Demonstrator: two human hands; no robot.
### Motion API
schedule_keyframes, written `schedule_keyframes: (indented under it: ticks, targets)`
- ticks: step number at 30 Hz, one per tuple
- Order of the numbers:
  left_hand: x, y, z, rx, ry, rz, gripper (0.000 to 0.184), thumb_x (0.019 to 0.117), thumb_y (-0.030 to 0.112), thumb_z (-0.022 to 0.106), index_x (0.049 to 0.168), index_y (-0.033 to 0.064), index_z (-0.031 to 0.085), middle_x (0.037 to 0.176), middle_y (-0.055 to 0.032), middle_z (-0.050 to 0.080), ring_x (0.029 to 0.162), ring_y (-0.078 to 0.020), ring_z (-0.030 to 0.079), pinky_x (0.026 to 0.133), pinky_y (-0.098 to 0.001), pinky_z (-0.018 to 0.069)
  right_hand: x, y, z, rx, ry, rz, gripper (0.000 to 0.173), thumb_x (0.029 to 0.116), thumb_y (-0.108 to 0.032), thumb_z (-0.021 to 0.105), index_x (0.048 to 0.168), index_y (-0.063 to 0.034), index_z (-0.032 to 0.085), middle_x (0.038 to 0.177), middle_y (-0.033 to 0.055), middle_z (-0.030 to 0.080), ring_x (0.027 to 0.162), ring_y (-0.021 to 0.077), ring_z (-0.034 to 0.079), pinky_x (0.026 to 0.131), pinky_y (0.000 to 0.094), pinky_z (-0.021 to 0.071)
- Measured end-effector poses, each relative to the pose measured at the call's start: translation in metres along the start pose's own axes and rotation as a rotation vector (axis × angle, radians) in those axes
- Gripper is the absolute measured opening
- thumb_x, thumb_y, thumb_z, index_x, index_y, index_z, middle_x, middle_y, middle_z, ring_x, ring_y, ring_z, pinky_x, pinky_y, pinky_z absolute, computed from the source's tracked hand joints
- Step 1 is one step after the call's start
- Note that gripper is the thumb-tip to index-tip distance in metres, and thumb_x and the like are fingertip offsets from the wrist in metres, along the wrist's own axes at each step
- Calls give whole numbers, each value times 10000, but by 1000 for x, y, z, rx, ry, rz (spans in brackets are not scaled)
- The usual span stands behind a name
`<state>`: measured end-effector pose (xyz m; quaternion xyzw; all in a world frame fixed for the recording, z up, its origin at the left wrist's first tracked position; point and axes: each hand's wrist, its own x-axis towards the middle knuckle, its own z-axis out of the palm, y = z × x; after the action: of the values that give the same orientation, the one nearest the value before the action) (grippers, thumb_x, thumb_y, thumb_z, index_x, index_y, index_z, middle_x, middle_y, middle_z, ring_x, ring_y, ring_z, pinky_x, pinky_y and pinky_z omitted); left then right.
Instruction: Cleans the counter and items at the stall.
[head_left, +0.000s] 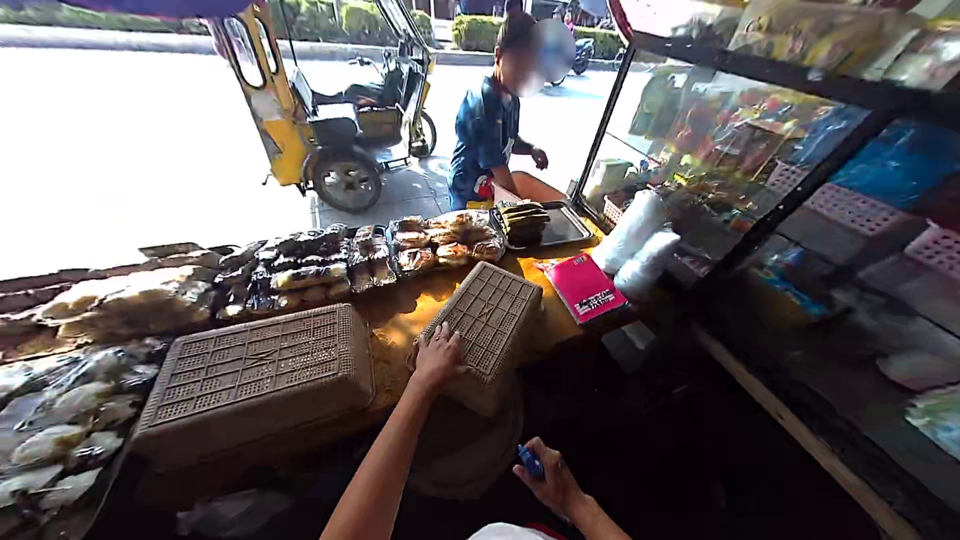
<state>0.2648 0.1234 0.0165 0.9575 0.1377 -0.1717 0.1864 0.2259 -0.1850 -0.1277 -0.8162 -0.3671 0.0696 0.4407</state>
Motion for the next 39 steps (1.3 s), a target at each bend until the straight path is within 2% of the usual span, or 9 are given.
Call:
schedule_keyframes:
  ticks: [4,7,12,18,22,26,32,35,39]
  targets:
    - [-1,23,-23,21,-11,-114,955,924,671,609,1547,-16,381,1661,-276,215,1555,-430,180,1211,-686,127,47,0,20,60,-142,-120,442,915,-298,724,1099,100,668,885,211,717,790,303,722,770,438,601]
    - [5,32,-6,-2,52,-140,1004,904,637,670,1542,-69,351,1639,-321,223,1540,-473,187,1213,-679,141,60,-18,16,75,-191,-98,444,925,-241,723,1146,134,639,935,236,720,836,312,726,803,449,599]
    - [4,30,7,20,43,-156,1125,843,671,715,1593,-34,259,1683,-281,116,1569,-441,96,1218,-680,105,47,13,26,73,-85,5,434,936,-193,695,1170,158,597,863,238,694,672,290,701,658,444,609]
    - [1,34,6,43,-6,-166,1159,857,698,674,1608,-39,187,1691,-278,57,1576,-431,46,1226,-665,57,42,9,26,80,-164,100,474,954,-266,668,1163,149,574,795,211,666,595,269,669,601,438,593]
    - [3,35,5,97,-1,-149,1169,854,717,661,1592,-69,210,1676,-306,95,1566,-455,86,1223,-670,59,59,-5,18,193,-216,252,538,993,-370,607,1210,118,544,733,154,657,527,198,643,556,368,587]
    - [5,40,-1,144,-27,-155,1175,851,725,659,1573,-98,233,1651,-345,138,1552,-481,125,1222,-673,68,72,-4,14,167,-272,248,560,1001,-417,604,1211,101,566,750,159,659,524,200,638,552,374,585]
    - [9,43,-4,179,-39,-159,1185,824,728,688,1556,-105,271,1625,-365,199,1537,-498,163,1223,-670,80,80,4,12,63,-260,210,553,977,-438,634,1084,104,657,953,242,656,623,273,651,598,434,586]
    - [10,42,-4,177,-46,-157,1193,819,735,686,1548,-114,276,1622,-368,205,1535,-501,167,1227,-664,66,85,2,9,25,-322,261,601,951,-506,650,1112,73,655,1185,282,564,815,337,671,707,496,592]
    - [10,43,-5,168,-42,-160,1195,802,739,701,1535,-117,301,1614,-367,228,1530,-501,185,1225,-669,72,85,4,11,55,-312,248,676,889,-578,685,1091,66,650,1217,271,526,852,310,660,694,456,596]
